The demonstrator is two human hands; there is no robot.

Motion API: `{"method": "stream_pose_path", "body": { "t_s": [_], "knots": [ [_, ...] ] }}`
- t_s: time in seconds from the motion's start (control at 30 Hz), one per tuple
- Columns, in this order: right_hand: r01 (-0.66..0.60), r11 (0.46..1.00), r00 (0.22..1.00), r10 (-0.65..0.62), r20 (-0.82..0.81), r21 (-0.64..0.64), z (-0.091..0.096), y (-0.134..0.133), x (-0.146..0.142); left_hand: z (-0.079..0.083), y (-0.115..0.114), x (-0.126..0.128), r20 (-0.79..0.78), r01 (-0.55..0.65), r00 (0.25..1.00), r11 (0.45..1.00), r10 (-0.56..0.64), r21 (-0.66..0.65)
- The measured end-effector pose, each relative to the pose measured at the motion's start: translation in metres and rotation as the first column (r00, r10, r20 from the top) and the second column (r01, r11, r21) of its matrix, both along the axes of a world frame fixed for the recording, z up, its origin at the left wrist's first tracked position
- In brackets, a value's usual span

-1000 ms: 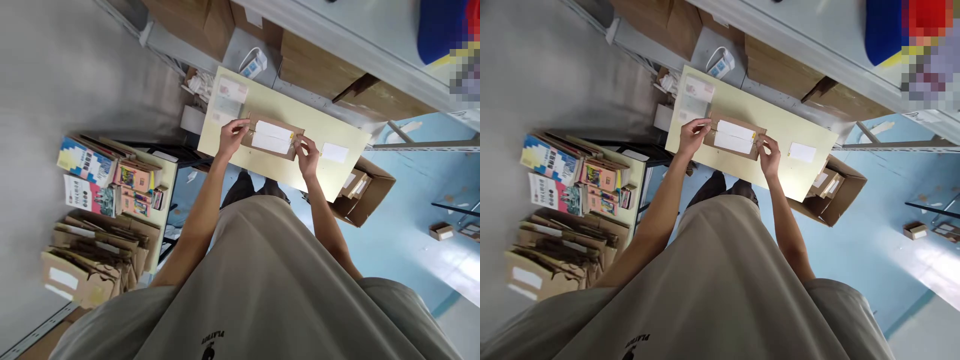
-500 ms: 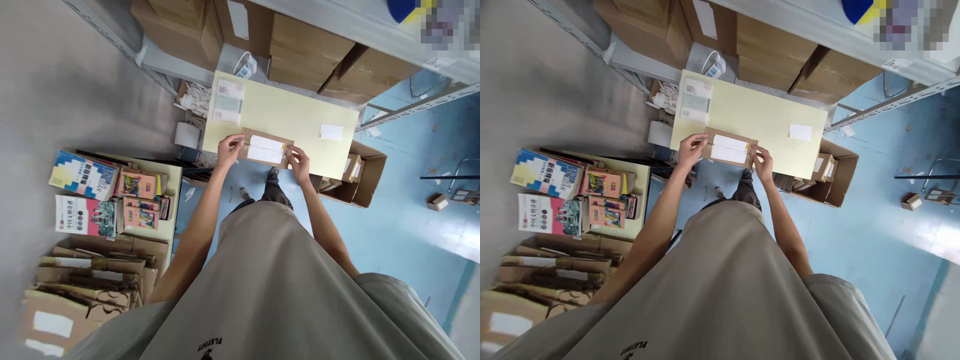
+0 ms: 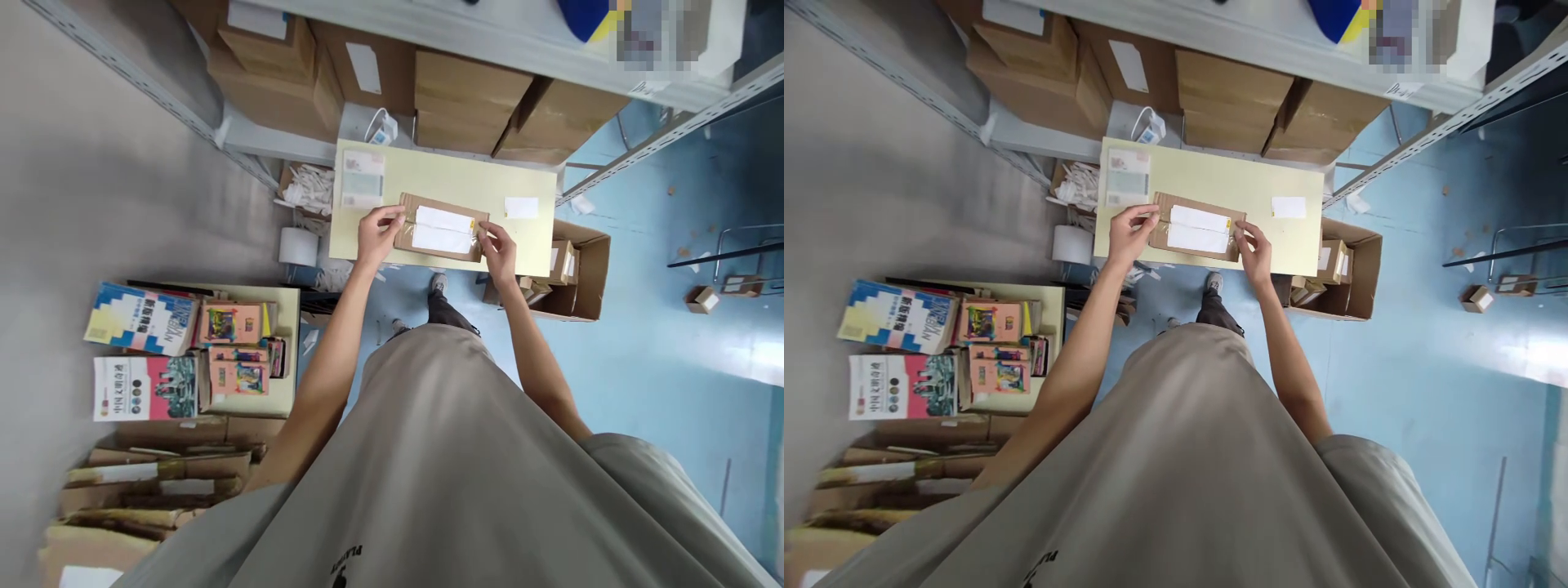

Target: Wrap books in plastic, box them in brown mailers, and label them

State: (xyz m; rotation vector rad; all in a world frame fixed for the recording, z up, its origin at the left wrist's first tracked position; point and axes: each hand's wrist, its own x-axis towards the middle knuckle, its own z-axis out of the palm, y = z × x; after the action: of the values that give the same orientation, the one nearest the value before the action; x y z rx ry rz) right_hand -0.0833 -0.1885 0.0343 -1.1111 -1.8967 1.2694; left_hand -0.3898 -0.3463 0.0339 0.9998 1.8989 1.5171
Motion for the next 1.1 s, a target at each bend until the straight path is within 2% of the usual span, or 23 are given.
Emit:
{"method": "stream_pose_path", "body": {
  "t_s": [0.1, 0.2, 0.47, 0.6, 0.7, 0.8, 0.9, 0.97, 1.03, 1.1],
  "knots": [
    [0.020, 1.000, 0.999, -0.020, -0.039, 0.004, 0.006, 0.023, -0.003, 0.005, 0.027, -0.001, 0.017, -0.011, 1.000, 1.000, 0.011, -0.003],
    [0.029, 0.998, 0.999, -0.031, -0.039, -0.050, 0.006, 0.046, -0.006, 0.004, 0.053, 0.000, 0.036, -0.014, 0.999, 0.999, 0.016, -0.043],
    [-0.012, 0.985, 0.995, -0.005, -0.095, -0.174, -0.006, 0.131, -0.019, -0.011, 0.120, -0.004, 0.056, -0.071, 0.995, 0.989, 0.079, -0.129],
    [-0.052, 0.976, 0.997, 0.037, -0.070, -0.213, -0.018, 0.157, -0.018, -0.019, 0.132, 0.007, 0.092, -0.116, 0.987, 0.978, 0.133, -0.176],
    [-0.080, 0.968, 0.996, 0.070, -0.050, -0.240, -0.024, 0.162, -0.013, -0.020, 0.132, 0.015, 0.091, -0.131, 0.985, 0.975, 0.150, -0.182],
    [-0.106, 0.966, 0.994, 0.103, -0.025, -0.237, -0.021, 0.162, -0.008, -0.017, 0.127, 0.015, 0.063, -0.127, 0.988, 0.971, 0.142, -0.204],
    [-0.163, 0.971, 0.986, 0.167, 0.009, -0.178, -0.006, 0.164, -0.006, -0.005, 0.123, 0.006, -0.032, -0.111, 0.994, 0.966, 0.106, -0.232],
    [-0.191, 0.976, 0.981, 0.194, 0.023, -0.100, 0.014, 0.171, -0.008, 0.010, 0.129, -0.001, -0.132, -0.122, 0.987, 0.969, 0.095, -0.215],
    [-0.197, 0.980, 0.980, 0.196, 0.021, 0.026, 0.042, 0.188, -0.015, 0.033, 0.147, -0.007, -0.230, -0.135, 0.968, 0.978, 0.095, -0.161],
    [-0.176, 0.965, 0.984, 0.178, 0.006, 0.193, 0.078, 0.216, -0.027, 0.063, 0.176, -0.010, -0.300, -0.108, 0.951, 0.992, 0.082, -0.072]
  ]
}}
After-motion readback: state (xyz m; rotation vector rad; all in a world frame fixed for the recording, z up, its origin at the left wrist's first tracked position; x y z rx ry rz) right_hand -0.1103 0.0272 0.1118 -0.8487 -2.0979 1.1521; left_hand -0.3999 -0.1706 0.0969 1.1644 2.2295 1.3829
